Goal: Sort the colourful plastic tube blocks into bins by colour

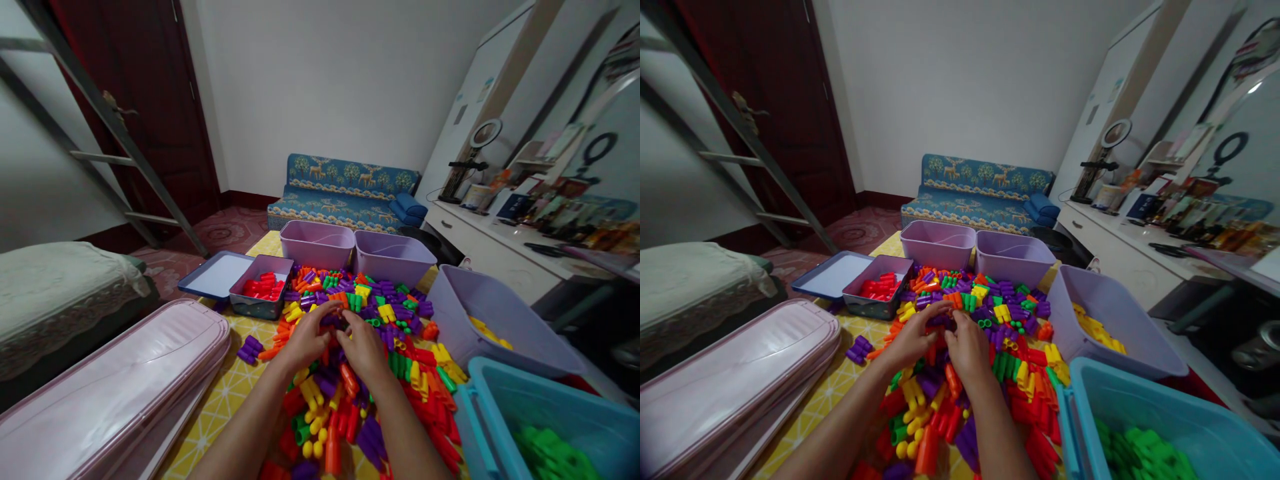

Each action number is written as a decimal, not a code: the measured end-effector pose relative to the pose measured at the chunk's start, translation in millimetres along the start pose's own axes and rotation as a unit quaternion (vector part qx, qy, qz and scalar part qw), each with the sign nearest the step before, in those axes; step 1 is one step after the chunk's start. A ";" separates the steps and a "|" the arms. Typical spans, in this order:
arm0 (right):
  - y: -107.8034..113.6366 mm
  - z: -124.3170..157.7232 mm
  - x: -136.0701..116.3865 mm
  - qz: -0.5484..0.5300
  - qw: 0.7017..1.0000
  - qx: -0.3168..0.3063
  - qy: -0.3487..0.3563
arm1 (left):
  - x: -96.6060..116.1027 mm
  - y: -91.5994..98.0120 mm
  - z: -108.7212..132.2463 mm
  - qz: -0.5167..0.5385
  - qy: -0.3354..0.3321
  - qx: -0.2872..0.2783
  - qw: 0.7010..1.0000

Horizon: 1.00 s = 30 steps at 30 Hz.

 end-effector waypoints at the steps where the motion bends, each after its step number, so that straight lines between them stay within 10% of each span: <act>1: 0.7 -0.1 0.8 -0.018 1.000 0.002 -0.005 | -3.3 1.9 -0.5 0.003 0.010 0.020 1.000; 7: 7.9 -4.7 14.7 -0.165 0.982 0.082 -0.033 | -19.6 17.7 -7.3 -0.013 0.120 0.107 0.987; 14: 8.4 -12.1 27.4 -0.264 0.956 0.113 -0.064 | -9.0 21.3 -16.8 -0.203 0.128 0.050 0.969; 18: 13.7 -12.5 38.8 -0.402 0.887 0.180 -0.140 | -18.2 21.2 -10.0 -0.194 0.118 0.095 0.969; 23: 17.0 -43.4 44.7 -0.586 0.720 0.286 -0.238 | -30.0 16.6 -1.9 -0.139 0.119 0.122 0.975; 30: 63.9 -128.0 53.1 -0.546 0.687 0.401 -0.264 | -26.2 16.0 -0.7 -0.124 0.090 0.103 0.983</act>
Point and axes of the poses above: each hand's wrist, its own z-axis away from the middle knuckle, its own y-axis out of the back of the hand, x = y × z, the point moved 8 cm from there along -z, towards the middle knuckle, and after that the axes turned 13 degrees about -z, right-handed, at the moved point
